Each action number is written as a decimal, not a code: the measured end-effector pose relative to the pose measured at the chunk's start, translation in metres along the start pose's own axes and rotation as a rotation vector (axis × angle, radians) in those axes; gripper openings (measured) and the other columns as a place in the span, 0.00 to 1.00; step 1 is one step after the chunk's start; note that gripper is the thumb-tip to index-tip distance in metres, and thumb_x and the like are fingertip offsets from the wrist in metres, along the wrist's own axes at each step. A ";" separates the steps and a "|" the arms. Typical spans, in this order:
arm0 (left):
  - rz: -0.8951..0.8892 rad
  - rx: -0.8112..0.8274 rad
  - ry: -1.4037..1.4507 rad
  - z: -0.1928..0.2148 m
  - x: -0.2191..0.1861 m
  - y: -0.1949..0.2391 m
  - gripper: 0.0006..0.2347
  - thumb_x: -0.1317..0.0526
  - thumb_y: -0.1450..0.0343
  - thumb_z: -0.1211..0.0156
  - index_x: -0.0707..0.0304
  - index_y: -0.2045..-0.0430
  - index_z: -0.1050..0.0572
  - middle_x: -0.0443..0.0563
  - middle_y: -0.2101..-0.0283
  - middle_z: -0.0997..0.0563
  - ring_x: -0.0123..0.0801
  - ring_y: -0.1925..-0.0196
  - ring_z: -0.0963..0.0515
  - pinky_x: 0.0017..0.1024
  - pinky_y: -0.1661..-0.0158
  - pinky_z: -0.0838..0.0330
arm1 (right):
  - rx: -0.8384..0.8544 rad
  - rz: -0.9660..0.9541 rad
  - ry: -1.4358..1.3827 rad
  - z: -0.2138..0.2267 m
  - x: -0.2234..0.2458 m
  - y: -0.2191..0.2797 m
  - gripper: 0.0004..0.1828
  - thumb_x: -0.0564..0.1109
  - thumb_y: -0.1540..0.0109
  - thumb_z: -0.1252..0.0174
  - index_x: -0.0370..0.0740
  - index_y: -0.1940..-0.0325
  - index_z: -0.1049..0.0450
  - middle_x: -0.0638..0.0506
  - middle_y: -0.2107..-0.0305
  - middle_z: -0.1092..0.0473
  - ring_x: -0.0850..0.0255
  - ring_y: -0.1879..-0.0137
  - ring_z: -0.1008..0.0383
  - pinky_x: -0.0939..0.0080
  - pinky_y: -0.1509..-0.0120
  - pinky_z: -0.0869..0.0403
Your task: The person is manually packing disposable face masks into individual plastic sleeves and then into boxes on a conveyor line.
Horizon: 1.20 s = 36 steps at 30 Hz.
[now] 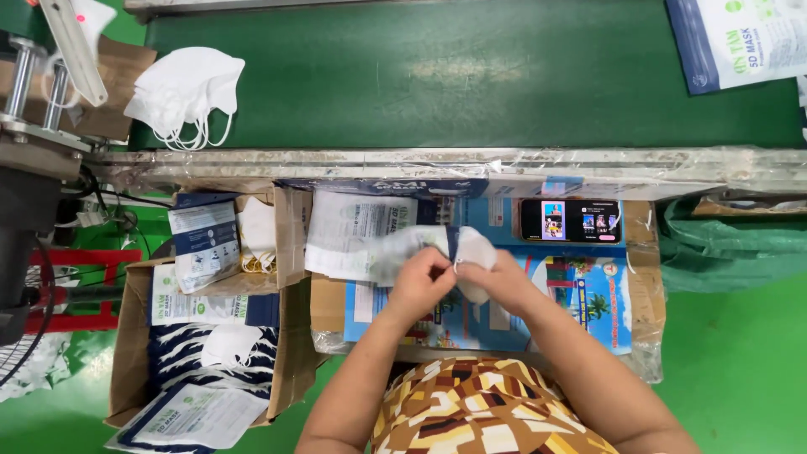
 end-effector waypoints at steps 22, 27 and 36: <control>-0.423 -0.055 -0.190 0.020 -0.107 -0.009 0.03 0.67 0.29 0.39 0.63 0.68 0.26 0.51 0.63 0.21 0.44 0.54 0.22 0.48 0.40 0.38 | 0.339 0.267 0.807 -0.037 0.022 0.036 0.13 0.42 0.44 0.36 0.40 0.56 0.18 0.42 0.58 0.23 0.43 0.53 0.23 0.51 0.49 0.25; -0.198 -0.250 -0.065 0.050 -0.077 -0.016 0.03 0.67 0.27 0.43 0.66 0.64 0.28 0.53 0.58 0.23 0.45 0.55 0.24 0.39 0.51 0.30 | 0.213 0.425 0.459 -0.020 0.055 0.035 0.22 0.47 0.43 0.31 0.37 0.47 0.22 0.39 0.54 0.27 0.45 0.50 0.24 0.53 0.48 0.26; -0.355 0.059 -0.300 0.036 -0.130 -0.016 0.04 0.64 0.31 0.37 0.65 0.68 0.20 0.52 0.62 0.18 0.48 0.60 0.21 0.43 0.58 0.32 | 0.060 0.398 0.318 -0.007 0.069 0.030 0.10 0.40 0.39 0.39 0.38 0.54 0.22 0.47 0.61 0.23 0.53 0.56 0.22 0.58 0.51 0.25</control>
Point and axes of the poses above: each hand's wrist, its own y-axis away from the middle knuckle, its own z-axis out of the back of the hand, x = y × z, the point moved 9 cm from there along -y, towards the middle knuckle
